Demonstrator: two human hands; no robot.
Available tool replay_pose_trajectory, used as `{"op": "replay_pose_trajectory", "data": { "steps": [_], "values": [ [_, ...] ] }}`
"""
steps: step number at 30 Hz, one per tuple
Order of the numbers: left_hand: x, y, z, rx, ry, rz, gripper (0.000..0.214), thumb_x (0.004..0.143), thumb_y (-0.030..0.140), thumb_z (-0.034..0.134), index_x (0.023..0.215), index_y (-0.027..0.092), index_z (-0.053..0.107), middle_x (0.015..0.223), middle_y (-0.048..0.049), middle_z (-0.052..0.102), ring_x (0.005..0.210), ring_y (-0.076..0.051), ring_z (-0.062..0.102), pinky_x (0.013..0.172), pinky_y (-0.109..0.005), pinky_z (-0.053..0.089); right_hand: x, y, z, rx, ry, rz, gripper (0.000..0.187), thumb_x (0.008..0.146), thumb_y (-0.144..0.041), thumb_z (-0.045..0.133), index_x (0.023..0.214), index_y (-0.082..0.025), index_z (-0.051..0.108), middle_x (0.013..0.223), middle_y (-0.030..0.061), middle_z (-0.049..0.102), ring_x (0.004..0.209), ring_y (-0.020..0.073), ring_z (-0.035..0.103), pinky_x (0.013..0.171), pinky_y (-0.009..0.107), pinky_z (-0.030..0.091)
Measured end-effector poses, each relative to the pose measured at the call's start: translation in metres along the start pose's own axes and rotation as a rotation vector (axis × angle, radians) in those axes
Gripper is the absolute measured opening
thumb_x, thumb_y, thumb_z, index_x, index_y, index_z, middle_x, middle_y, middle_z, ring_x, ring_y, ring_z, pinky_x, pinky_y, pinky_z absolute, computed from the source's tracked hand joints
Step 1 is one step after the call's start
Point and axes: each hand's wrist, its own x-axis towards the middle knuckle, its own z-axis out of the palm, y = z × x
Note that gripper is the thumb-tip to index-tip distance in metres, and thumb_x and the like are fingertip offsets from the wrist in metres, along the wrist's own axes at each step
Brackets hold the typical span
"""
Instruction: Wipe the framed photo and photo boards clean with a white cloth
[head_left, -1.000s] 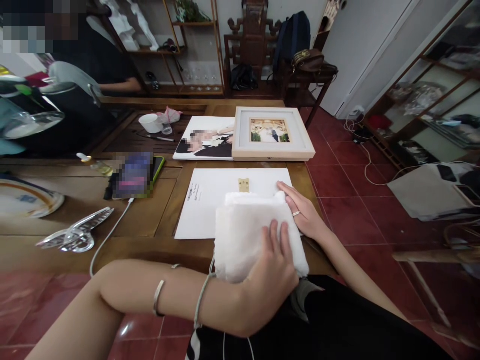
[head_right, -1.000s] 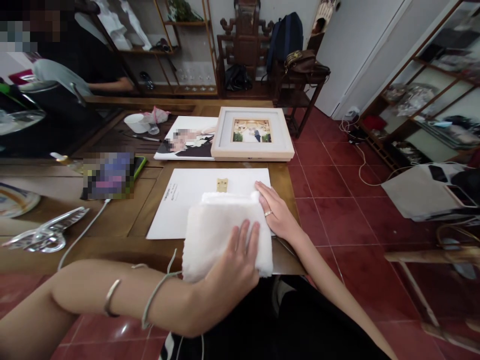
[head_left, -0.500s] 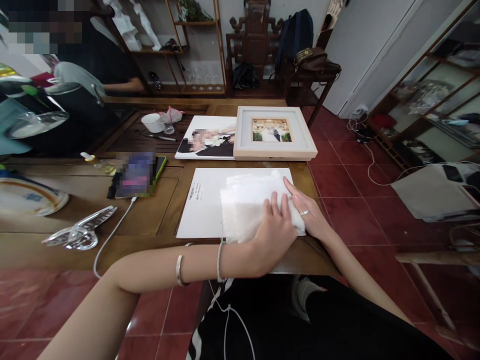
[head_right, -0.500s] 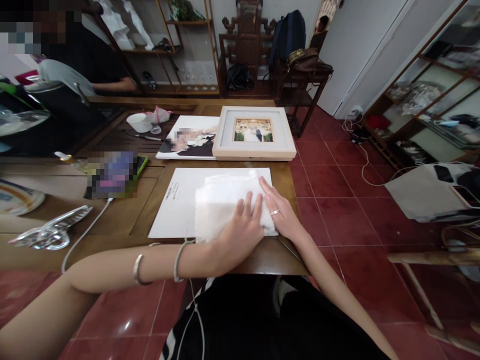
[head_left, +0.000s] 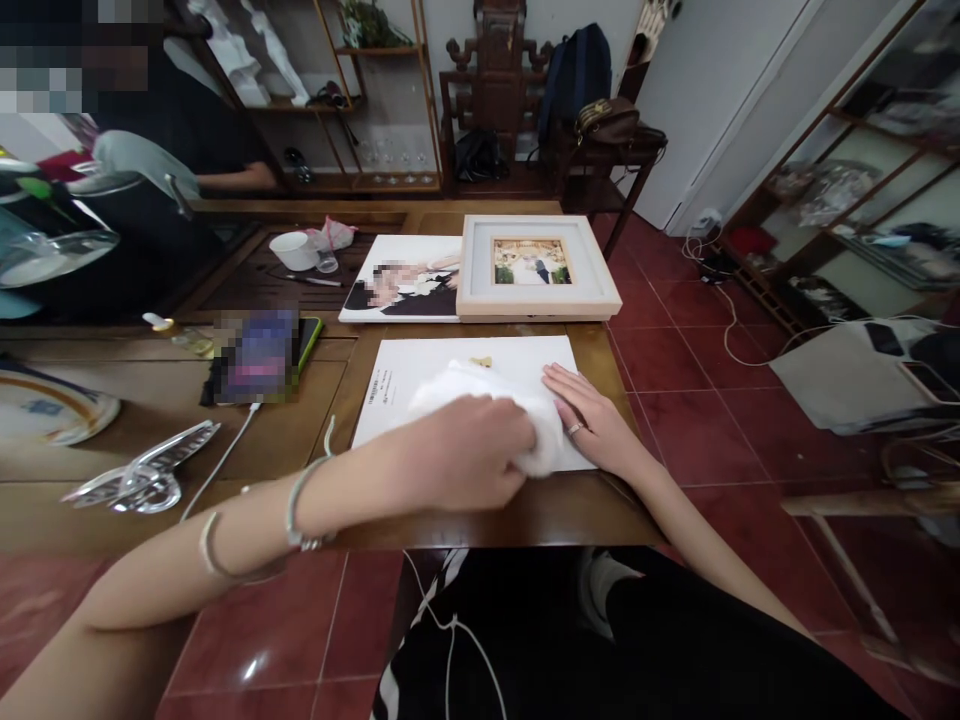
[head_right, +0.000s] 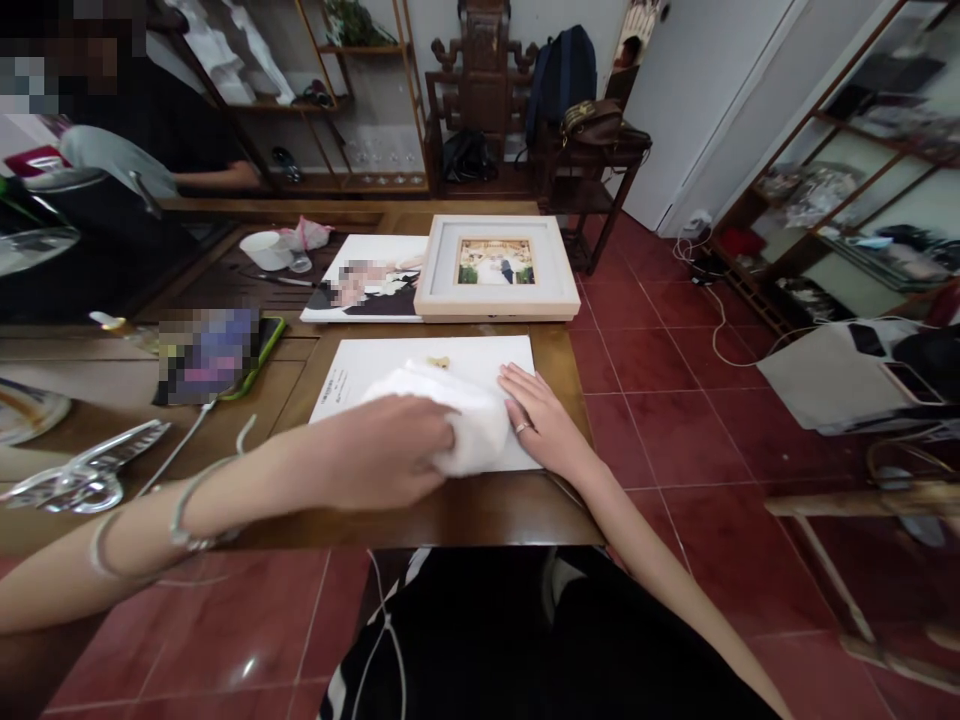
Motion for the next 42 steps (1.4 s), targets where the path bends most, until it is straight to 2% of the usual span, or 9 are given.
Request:
{"op": "replay_pose_trajectory", "data": {
  "steps": [6, 11, 14, 19, 22, 29, 34, 38, 42],
  "values": [
    [0.057, -0.039, -0.026, 0.121, 0.317, -0.147, 0.029, 0.084, 0.024, 0.044, 0.084, 0.008, 0.068, 0.087, -0.0147, 0.067, 0.073, -0.023, 0.063, 0.064, -0.032, 0.047, -0.001, 0.0, 0.0, -0.031, 0.067, -0.014, 0.052, 0.094, -0.033, 0.046, 0.145, -0.024, 0.04, 0.146, 0.0107, 0.048, 0.139, 0.0278, 0.038, 0.114, 0.055, 0.034],
    [0.083, -0.043, -0.04, 0.172, 0.446, -0.172, 0.029, 0.084, 0.015, 0.042, 0.094, 0.005, 0.067, 0.1, -0.0174, 0.065, 0.091, -0.029, 0.063, 0.077, -0.038, 0.048, -0.002, 0.001, 0.001, -0.019, 0.047, 0.011, 0.051, 0.095, -0.034, 0.044, 0.145, -0.025, 0.039, 0.149, 0.0102, 0.044, 0.141, 0.0278, 0.036, 0.115, 0.056, 0.031],
    [0.098, -0.035, -0.03, 0.188, 0.385, -0.097, 0.029, 0.085, 0.013, 0.041, 0.097, 0.005, 0.066, 0.102, -0.0175, 0.064, 0.094, -0.029, 0.063, 0.079, -0.038, 0.048, -0.001, 0.0, 0.0, -0.022, 0.041, -0.006, 0.05, 0.094, -0.032, 0.044, 0.143, -0.024, 0.042, 0.148, 0.0094, 0.045, 0.141, 0.0284, 0.036, 0.115, 0.055, 0.031],
    [0.117, -0.029, 0.009, 0.134, 0.207, 0.014, 0.025, 0.085, 0.014, 0.046, 0.099, 0.008, 0.066, 0.106, -0.0168, 0.064, 0.093, -0.027, 0.063, 0.073, -0.034, 0.049, 0.002, -0.006, -0.003, -0.035, 0.024, -0.037, 0.038, 0.094, -0.026, 0.044, 0.129, -0.024, 0.056, 0.128, 0.0104, 0.062, 0.127, 0.0291, 0.051, 0.109, 0.053, 0.04],
    [0.111, -0.037, 0.021, 0.117, 0.185, 0.049, 0.022, 0.081, 0.011, 0.049, 0.094, 0.011, 0.066, 0.1, -0.0126, 0.065, 0.092, -0.023, 0.062, 0.074, -0.03, 0.048, 0.002, -0.008, -0.004, -0.025, 0.031, -0.048, 0.039, 0.094, -0.026, 0.044, 0.131, -0.026, 0.055, 0.127, 0.0094, 0.062, 0.126, 0.029, 0.052, 0.107, 0.052, 0.042],
    [0.072, -0.055, 0.023, 0.172, 0.133, -0.048, 0.025, 0.078, 0.0, 0.047, 0.093, 0.009, 0.066, 0.1, -0.0145, 0.066, 0.091, -0.023, 0.064, 0.075, -0.031, 0.051, 0.0, -0.001, 0.0, -0.002, 0.024, -0.041, 0.05, 0.095, -0.029, 0.044, 0.144, -0.03, 0.04, 0.148, 0.0058, 0.047, 0.138, 0.0262, 0.041, 0.117, 0.055, 0.027],
    [0.034, -0.009, 0.046, 0.358, 0.156, -0.134, 0.031, 0.083, -0.003, 0.043, 0.091, 0.008, 0.071, 0.129, -0.0239, 0.057, 0.123, -0.038, 0.053, 0.085, -0.045, 0.053, -0.001, 0.002, 0.003, -0.009, 0.018, -0.019, 0.047, 0.095, -0.031, 0.044, 0.141, -0.022, 0.046, 0.146, 0.0107, 0.049, 0.14, 0.0245, 0.038, 0.118, 0.052, 0.027],
    [0.003, 0.039, 0.071, 0.519, 0.198, -0.037, 0.026, 0.087, 0.008, 0.051, 0.099, 0.009, 0.073, 0.138, -0.0235, 0.052, 0.124, -0.044, 0.051, 0.088, -0.053, 0.054, 0.0, 0.001, 0.0, -0.011, 0.009, -0.013, 0.047, 0.095, -0.029, 0.044, 0.141, -0.023, 0.046, 0.146, 0.0099, 0.049, 0.14, 0.0255, 0.039, 0.117, 0.054, 0.029],
    [-0.001, 0.038, 0.071, 0.437, 0.196, 0.002, 0.028, 0.087, 0.013, 0.053, 0.106, 0.013, 0.072, 0.141, -0.021, 0.05, 0.128, -0.041, 0.048, 0.094, -0.052, 0.051, 0.001, 0.001, -0.001, -0.005, -0.005, -0.011, 0.047, 0.096, -0.03, 0.041, 0.143, -0.026, 0.044, 0.147, 0.0073, 0.048, 0.14, 0.0252, 0.038, 0.117, 0.054, 0.029]
  ]
}}
